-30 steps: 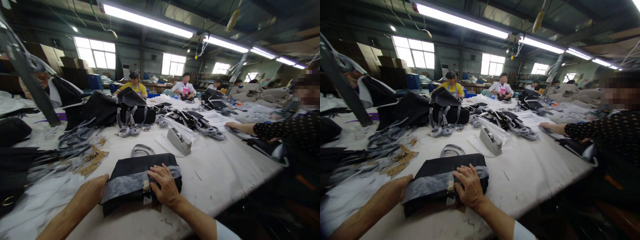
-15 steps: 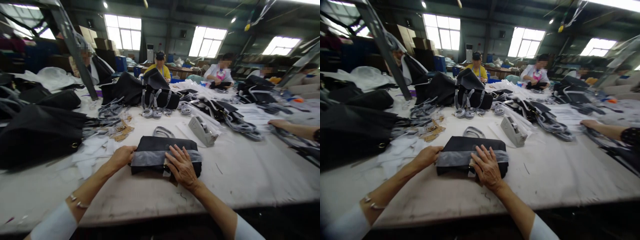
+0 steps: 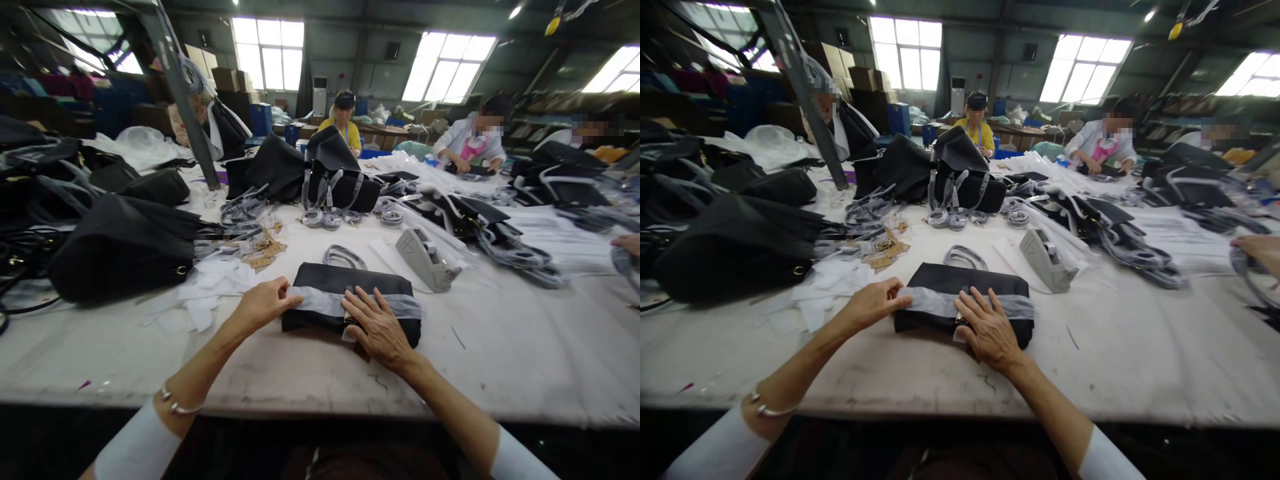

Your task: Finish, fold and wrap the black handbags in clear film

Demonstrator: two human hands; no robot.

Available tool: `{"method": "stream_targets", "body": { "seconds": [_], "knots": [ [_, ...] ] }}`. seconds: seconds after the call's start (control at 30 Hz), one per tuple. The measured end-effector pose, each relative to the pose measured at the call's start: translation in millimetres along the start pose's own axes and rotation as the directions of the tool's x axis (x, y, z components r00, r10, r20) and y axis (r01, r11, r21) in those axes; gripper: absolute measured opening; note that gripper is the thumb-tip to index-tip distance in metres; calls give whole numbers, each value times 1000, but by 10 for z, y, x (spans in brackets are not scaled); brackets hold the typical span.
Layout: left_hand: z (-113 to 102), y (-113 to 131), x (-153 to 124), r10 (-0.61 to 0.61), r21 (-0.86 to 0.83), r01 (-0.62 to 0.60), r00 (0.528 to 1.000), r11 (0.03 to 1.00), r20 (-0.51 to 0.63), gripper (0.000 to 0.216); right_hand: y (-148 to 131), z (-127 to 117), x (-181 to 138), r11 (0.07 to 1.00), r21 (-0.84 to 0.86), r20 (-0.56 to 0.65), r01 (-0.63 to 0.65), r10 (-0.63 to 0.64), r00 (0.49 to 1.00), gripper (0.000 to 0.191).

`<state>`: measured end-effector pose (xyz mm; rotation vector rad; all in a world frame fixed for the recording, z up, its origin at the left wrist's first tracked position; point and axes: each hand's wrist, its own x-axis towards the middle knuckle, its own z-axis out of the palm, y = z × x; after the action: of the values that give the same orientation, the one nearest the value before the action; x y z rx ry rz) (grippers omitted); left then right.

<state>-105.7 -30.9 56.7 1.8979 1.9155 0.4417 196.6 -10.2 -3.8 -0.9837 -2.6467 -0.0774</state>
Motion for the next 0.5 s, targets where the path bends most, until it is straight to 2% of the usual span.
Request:
{"method": "stream_targets", "body": {
  "seconds": [0.1,0.2,0.4,0.5],
  "knots": [
    [71,16,81,-74,-76,70,996,995,-43,23,-11,-13,3,1000,6,16,-16,16,1000,51],
    [115,-4,203,-77,-130,64,992,989,-96,17,-24,-30,10,1000,13,28,-26,25,999,52],
    [207,-19,297,-136,50,146,978,988,-160,9,-31,-24,7,999,18,13,-28,28,1000,52],
    [211,-38,275,-143,62,156,974,986,-176,8,-27,-19,6,1000,15,8,-18,18,1000,53]
  ]
}}
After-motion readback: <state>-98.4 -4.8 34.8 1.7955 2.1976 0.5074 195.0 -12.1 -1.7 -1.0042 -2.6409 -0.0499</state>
